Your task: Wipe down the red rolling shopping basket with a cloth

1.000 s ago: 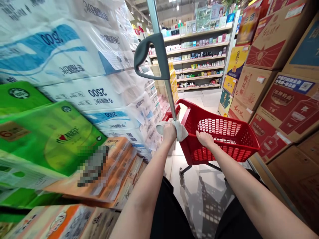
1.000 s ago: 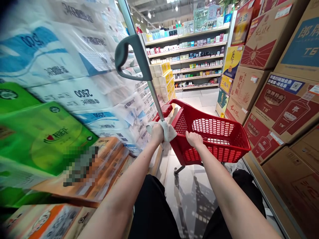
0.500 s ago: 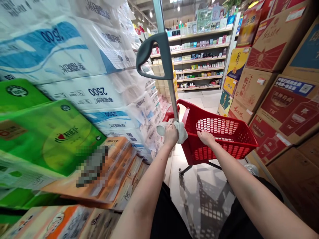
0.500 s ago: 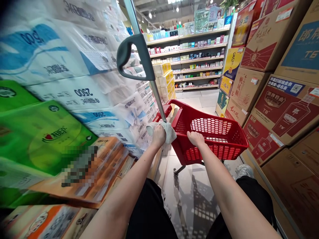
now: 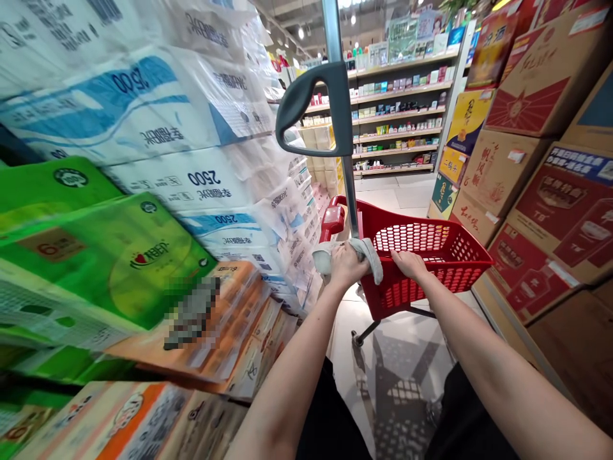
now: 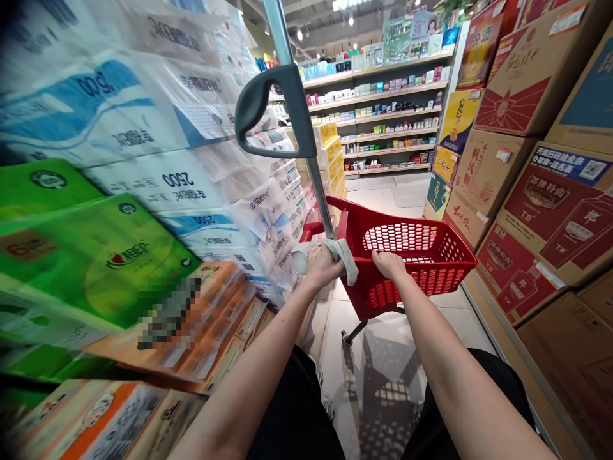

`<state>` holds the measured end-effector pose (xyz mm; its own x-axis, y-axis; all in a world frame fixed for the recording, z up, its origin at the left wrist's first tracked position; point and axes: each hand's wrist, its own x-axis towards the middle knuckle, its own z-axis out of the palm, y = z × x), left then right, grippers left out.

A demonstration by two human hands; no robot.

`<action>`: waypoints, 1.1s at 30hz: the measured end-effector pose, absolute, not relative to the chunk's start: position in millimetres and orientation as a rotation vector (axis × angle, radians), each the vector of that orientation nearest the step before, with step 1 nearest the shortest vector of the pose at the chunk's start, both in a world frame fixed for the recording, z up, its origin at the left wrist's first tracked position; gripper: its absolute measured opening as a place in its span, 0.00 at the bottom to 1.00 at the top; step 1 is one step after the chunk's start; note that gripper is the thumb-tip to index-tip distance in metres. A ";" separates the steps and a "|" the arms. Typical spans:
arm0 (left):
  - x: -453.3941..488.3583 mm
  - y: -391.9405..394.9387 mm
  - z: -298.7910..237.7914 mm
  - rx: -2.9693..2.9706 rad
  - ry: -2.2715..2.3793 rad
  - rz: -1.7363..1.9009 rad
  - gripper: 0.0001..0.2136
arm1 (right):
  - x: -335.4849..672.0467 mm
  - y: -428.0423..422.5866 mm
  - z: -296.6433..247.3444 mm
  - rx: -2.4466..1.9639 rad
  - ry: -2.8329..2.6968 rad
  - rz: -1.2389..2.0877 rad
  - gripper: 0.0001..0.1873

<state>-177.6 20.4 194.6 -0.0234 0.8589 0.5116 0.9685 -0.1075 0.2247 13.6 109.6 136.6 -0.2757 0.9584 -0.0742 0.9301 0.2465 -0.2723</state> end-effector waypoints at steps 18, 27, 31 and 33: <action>-183.4 63.4 274.8 -2.137 -1.605 -2.022 0.11 | 12.2 114.9 132.4 -1.764 -2.404 0.375 0.37; -192.8 33.3 225.0 -2.503 -1.612 -1.333 0.09 | 21.8 117.2 131.0 -1.768 -2.396 0.388 0.37; -213.2 18.4 234.1 -2.625 -1.650 -1.009 0.12 | 27.3 114.8 129.6 -1.748 -2.401 0.364 0.37; -234.5 10.5 247.2 -2.537 -1.701 -0.987 0.17 | 30.2 115.2 128.3 -1.741 -2.402 0.343 0.37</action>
<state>-234.5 10.5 247.2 0.2503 0.8576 0.4493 0.8155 -0.4369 0.3796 30.2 115.2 128.3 -0.3122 0.9500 -0.0088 0.9144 0.2980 -0.2740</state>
